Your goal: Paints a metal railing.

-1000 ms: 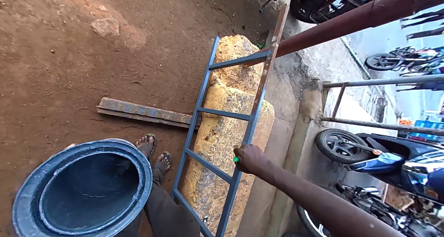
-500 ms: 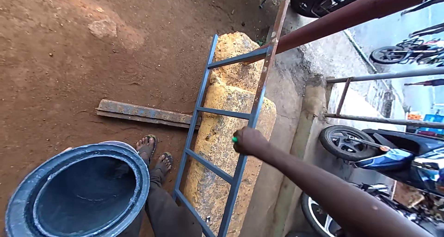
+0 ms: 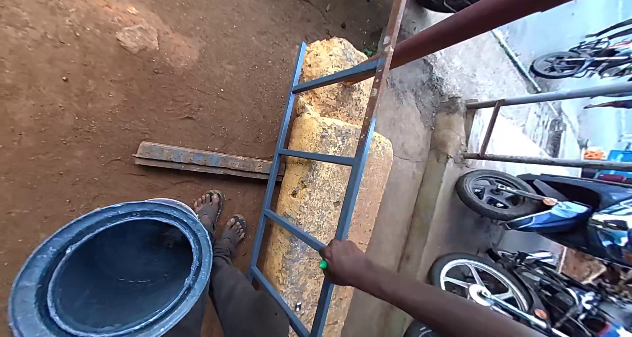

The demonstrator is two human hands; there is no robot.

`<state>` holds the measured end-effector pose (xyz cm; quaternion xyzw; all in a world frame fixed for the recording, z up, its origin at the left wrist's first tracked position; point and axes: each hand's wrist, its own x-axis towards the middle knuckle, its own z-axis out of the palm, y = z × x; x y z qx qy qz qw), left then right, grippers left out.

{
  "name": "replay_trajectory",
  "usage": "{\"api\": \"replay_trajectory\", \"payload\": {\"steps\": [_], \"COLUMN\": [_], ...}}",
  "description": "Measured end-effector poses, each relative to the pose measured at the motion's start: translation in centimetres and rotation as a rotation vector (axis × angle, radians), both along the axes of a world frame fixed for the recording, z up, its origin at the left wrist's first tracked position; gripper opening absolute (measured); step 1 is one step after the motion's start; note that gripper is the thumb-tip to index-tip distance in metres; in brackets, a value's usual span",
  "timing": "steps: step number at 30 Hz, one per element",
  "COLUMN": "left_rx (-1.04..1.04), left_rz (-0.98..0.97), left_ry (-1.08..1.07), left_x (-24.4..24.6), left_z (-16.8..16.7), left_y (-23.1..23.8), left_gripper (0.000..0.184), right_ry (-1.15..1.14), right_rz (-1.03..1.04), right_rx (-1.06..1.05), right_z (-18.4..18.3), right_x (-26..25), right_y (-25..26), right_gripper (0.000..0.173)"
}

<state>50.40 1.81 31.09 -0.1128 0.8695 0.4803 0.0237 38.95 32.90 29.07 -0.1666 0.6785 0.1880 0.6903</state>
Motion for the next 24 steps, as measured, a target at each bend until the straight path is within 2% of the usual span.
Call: {"api": "replay_trajectory", "payload": {"steps": [1,3,4,5,6,7,8,9,10,12,13,14,15,16,18,19,22,24], "left_rx": [-0.046,-0.13,-0.105,-0.103,-0.161,-0.27,-0.174,-0.093,-0.043,-0.019,-0.032,-0.067,-0.104,-0.134,-0.173,-0.257,-0.422,-0.356], "left_rz": [0.123,0.114,0.042,0.014,0.019,-0.059,0.101,0.19,0.24,0.25,0.211,0.194,0.204,0.12,-0.042,0.017,0.02,0.062], "left_ry": [-0.068,-0.293,-0.265,-0.108,0.291,0.585,0.265,0.057,-0.013,0.093,0.074,-0.068,-0.258,-0.264,0.049,0.261,0.294,0.263], "left_x": [-1.4,-1.0,2.3,7.4,13.0,15.8,14.8,11.9,9.4,7.6,6.9,5.5,3.6,3.6,6.7,7.2,5.7,4.4], "left_z": [1.4,1.8,-1.1,-6.4,-14.5,-20.3,-16.1,-11.7,-8.8,-8.2,-7.7,-5.9,-3.9,-4.1,-7.9,-9.7,-7.8,-7.0], "left_y": [1.9,1.7,-0.2,-2.1,-3.9,-6.1,-5.3,-4.4,-3.8,-3.3,-3.0,-2.3,-1.2,-1.3,-2.7,-2.6,-3.6,-3.6], "left_gripper": [0.026,0.024,0.03,0.036,0.044,0.059,0.068,0.082,0.094,0.101,0.093,0.077,0.059,0.049,0.046,0.046,0.046,0.05], "right_ry": [0.0,0.179,0.348,0.521,0.681,0.813,0.903,0.902,0.822,0.471,0.248,0.078,-0.017,-0.04,0.082,0.195,0.624,0.847], "right_rz": [-0.04,-0.124,-0.131,-0.137,-0.132,-0.103,-0.054,-0.022,-0.013,-0.023,-0.033,-0.039,-0.037,-0.053,-0.129,-0.132,-0.13,-0.147], "right_rx": [-0.001,-0.015,-0.041,-0.067,-0.106,-0.152,-0.22,-0.267,-0.267,-0.129,-0.067,-0.05,-0.05,-0.051,-0.07,-0.072,-0.074,-0.085], "right_z": [-0.3,-0.8,-1.0,-1.1,-1.0,-0.9,-0.8,-0.6,-0.2,0.7,1.0,1.2,1.2,0.9,-0.2,-0.8,-2.0,-2.0], "right_x": [-0.6,-5.1,-8.2,-11.5,-14.1,-15.7,-16.0,-14.8,-12.4,-5.1,-1.5,1.2,2.6,2.2,-2.8,-6.6,-19.8,-26.6], "right_y": [0.3,0.9,1.3,1.6,1.7,1.8,1.9,2.1,2.1,1.4,1.0,0.9,0.9,0.9,1.1,1.2,1.0,0.3], "right_gripper": [0.033,0.032,0.029,0.028,0.027,0.026,0.023,0.022,0.024,0.027,0.03,0.03,0.031,0.033,0.034,0.032,0.035,0.038]}}
